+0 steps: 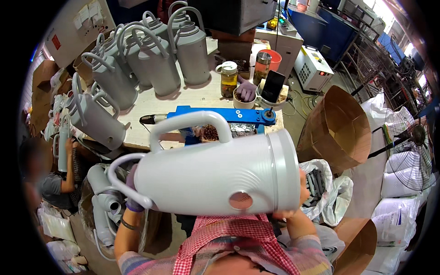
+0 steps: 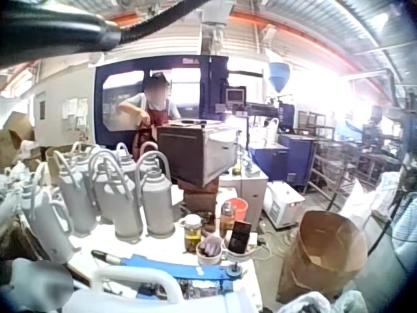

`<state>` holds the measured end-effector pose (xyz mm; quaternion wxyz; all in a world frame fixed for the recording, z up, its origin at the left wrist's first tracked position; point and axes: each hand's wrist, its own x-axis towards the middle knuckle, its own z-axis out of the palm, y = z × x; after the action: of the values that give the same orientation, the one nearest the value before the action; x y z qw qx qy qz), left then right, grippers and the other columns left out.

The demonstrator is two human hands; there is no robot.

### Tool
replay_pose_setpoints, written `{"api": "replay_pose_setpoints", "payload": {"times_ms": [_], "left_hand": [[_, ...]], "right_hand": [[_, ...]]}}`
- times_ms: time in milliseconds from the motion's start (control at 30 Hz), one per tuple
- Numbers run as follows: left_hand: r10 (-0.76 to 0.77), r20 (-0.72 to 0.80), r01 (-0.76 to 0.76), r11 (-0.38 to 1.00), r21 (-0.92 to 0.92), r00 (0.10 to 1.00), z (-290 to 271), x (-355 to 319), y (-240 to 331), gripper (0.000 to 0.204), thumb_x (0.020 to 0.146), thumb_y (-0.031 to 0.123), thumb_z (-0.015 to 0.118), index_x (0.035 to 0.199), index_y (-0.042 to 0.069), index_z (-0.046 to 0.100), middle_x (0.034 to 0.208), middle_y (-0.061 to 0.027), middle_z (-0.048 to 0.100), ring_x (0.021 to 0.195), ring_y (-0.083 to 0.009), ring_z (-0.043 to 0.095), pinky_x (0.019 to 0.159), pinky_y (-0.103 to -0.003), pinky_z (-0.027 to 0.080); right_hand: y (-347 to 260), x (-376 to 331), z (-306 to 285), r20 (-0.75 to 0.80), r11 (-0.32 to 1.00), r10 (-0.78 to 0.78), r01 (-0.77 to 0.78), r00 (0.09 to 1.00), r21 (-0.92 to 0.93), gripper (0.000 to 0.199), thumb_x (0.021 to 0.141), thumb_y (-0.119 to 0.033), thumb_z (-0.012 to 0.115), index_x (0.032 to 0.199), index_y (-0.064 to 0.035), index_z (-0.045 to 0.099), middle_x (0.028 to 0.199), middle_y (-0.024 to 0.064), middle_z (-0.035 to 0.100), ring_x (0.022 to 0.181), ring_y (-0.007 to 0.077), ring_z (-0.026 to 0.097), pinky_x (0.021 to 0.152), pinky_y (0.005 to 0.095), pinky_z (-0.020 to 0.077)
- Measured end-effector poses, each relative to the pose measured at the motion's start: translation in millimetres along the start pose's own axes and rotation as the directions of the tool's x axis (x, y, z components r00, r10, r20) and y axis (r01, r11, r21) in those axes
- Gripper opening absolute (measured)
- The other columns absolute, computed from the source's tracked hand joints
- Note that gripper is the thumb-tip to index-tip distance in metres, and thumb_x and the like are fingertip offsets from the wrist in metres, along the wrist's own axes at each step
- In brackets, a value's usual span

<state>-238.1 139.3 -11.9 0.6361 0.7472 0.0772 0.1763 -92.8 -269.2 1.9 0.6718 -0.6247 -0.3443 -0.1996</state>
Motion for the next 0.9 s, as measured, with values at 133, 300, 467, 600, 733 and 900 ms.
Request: {"api": "replay_pose_setpoints", "payload": {"times_ms": [133,300,467,600,733,900], "left_hand": [[0.715,-0.073,-0.331,0.409,0.85,0.696,14,2,45,0.039,0.099,0.028,0.045,0.12,-0.004,0.055,0.119,-0.0201,0.06,0.1,-0.0286,0.061,0.09,-0.038,0.05],[0.673,-0.291,-0.3,0.618,0.727,0.68,-12,-19,71,0.043,0.098,0.032,0.047,0.125,0.0,0.055,0.117,-0.0163,0.062,0.107,-0.0259,0.06,0.093,-0.039,0.049],[0.457,-0.485,-0.094,0.793,0.602,0.746,-64,-38,70,0.036,0.098,0.026,0.047,0.118,-0.001,0.06,0.117,-0.015,0.063,0.106,-0.0231,0.061,0.095,-0.038,0.049],[0.762,-0.337,-0.341,0.576,0.742,0.553,-60,-58,135,0.039,0.096,0.025,0.048,0.119,-0.004,0.061,0.119,-0.0166,0.062,0.108,-0.0279,0.061,0.099,-0.041,0.047],[0.848,-0.093,-0.463,0.373,0.804,0.522,-61,-5,209,0.04,0.094,0.025,0.052,0.12,-0.004,0.061,0.117,-0.0152,0.062,0.107,-0.0244,0.061,0.098,-0.039,0.046],[0.583,-0.061,-0.219,0.398,0.891,0.81,-161,49,240,0.033,0.089,0.017,0.062,0.118,0.0,0.065,0.114,-0.0176,0.066,0.105,-0.0239,0.064,0.096,-0.04,0.05]], "right_hand": [[59,-8,22,-0.052,0.774,0.604,-0.569,0.795,0.279,0.056,0.085,-0.041,0.069,0.113,0.0078,0.064,0.117,0.0165,0.061,0.103,0.0239,0.057,0.091,0.0375,0.0447],[72,4,61,0.325,0.727,0.489,-0.584,0.809,0.361,0.06,0.097,-0.046,0.053,0.124,0.008,0.056,0.127,0.018,0.053,0.116,0.0232,0.051,0.101,0.036,0.0398],[88,3,139,0.019,0.858,0.318,-0.296,0.948,0.418,0.07,0.1,-0.057,0.043,0.128,0.0058,0.056,0.125,0.0174,0.057,0.112,0.0258,0.057,0.096,0.037,0.0453],[100,38,224,0.569,0.053,0.764,-0.908,0.305,0.417,0.072,0.1,-0.061,0.038,0.139,-0.0006,0.046,0.131,0.0158,0.057,0.118,0.0275,0.058,0.101,0.0408,0.0459],[115,50,259,0.803,0.472,0.514,-0.881,0.302,0.029,0.071,0.104,-0.051,0.04,0.148,0.0034,0.034,0.142,0.0191,0.049,0.132,0.0259,0.047,0.112,0.0356,0.0344],[96,122,228,0.755,0.698,0.364,-0.697,0.546,0.167,0.049,0.101,-0.027,0.057,0.14,-0.0004,0.045,0.132,0.0137,0.055,0.119,0.0208,0.055,0.1,0.032,0.0428]]}}
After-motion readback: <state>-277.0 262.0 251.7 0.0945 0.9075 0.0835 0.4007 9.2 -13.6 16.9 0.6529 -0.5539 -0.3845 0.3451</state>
